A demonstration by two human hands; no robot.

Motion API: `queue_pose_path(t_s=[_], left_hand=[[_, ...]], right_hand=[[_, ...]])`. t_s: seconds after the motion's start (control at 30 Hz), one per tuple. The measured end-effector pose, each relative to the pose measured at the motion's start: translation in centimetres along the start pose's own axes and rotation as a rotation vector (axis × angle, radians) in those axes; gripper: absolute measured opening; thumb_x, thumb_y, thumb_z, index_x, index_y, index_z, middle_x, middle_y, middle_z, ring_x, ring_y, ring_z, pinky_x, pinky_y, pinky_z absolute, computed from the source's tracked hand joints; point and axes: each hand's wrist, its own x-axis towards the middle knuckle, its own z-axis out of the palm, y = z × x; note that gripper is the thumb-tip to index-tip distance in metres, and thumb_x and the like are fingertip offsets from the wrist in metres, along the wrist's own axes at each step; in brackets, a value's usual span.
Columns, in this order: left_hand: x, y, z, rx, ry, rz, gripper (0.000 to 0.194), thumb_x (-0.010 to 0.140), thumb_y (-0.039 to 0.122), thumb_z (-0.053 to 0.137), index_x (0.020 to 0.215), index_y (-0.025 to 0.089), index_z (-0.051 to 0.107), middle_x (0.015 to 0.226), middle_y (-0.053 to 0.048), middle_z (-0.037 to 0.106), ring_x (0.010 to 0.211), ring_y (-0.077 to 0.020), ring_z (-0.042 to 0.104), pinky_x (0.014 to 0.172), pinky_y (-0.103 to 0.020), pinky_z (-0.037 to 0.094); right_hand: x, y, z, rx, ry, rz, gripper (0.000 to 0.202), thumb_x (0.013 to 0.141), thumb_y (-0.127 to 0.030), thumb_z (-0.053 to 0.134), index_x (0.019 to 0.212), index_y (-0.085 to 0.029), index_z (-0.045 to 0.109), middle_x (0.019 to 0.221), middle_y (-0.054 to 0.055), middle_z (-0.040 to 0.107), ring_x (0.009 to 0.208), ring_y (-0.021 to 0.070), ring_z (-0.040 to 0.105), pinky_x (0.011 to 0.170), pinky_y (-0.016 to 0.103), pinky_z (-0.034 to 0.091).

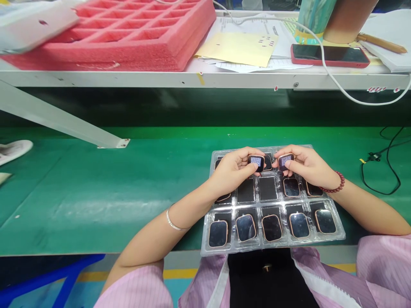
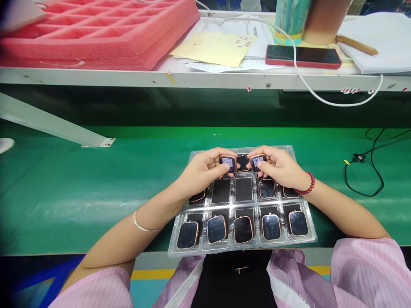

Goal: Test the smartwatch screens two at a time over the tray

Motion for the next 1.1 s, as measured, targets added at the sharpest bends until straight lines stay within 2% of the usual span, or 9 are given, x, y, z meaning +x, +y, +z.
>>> queue_pose_path(t_s=[0.47,0.83,1.0,1.1], left_hand=[[-0.01,-0.11,0.07,-0.013,-0.001,0.011,0.028,0.081,0.026,0.070,0.105,0.015,0.066,0.105,-0.008,0.073,0.085,-0.0178,0.072,0.069,-0.027,0.060],[-0.05,-0.09,0.16,-0.040,0.011,0.010,0.027,0.079,0.023,0.071,0.104,0.014,0.067,0.100,-0.007,0.072,0.081,-0.0156,0.069,0.070,-0.027,0.061],[-0.11,-0.23,0.08,-0.076,0.002,0.007,0.025,0.083,0.033,0.071,0.098,0.014,0.067,0.090,-0.006,0.071,0.073,-0.0145,0.066,0.063,-0.026,0.058],[-0.05,-0.56,0.04,-0.065,0.028,0.045,0.023,0.083,0.027,0.069,0.102,0.015,0.065,0.093,-0.006,0.072,0.075,-0.0131,0.066,0.068,-0.026,0.056]], right_hand=[[-0.06,-0.08,0.08,0.012,-0.007,0.012,0.024,0.091,-0.030,0.070,0.111,-0.017,0.068,0.099,0.009,0.078,0.067,0.0124,0.069,0.062,0.027,0.062],[-0.07,-0.08,0.11,0.032,-0.014,0.012,0.024,0.090,-0.029,0.071,0.111,-0.017,0.068,0.098,0.008,0.078,0.065,0.0109,0.070,0.061,0.024,0.062],[-0.07,-0.01,0.03,0.035,-0.015,-0.035,0.023,0.098,-0.038,0.062,0.105,-0.018,0.069,0.089,0.007,0.076,0.065,0.0115,0.067,0.058,0.023,0.059],[-0.05,0.19,0.09,-0.018,-0.012,-0.092,0.023,0.091,-0.026,0.067,0.113,-0.018,0.065,0.097,0.008,0.075,0.078,0.0149,0.070,0.062,0.023,0.059]])
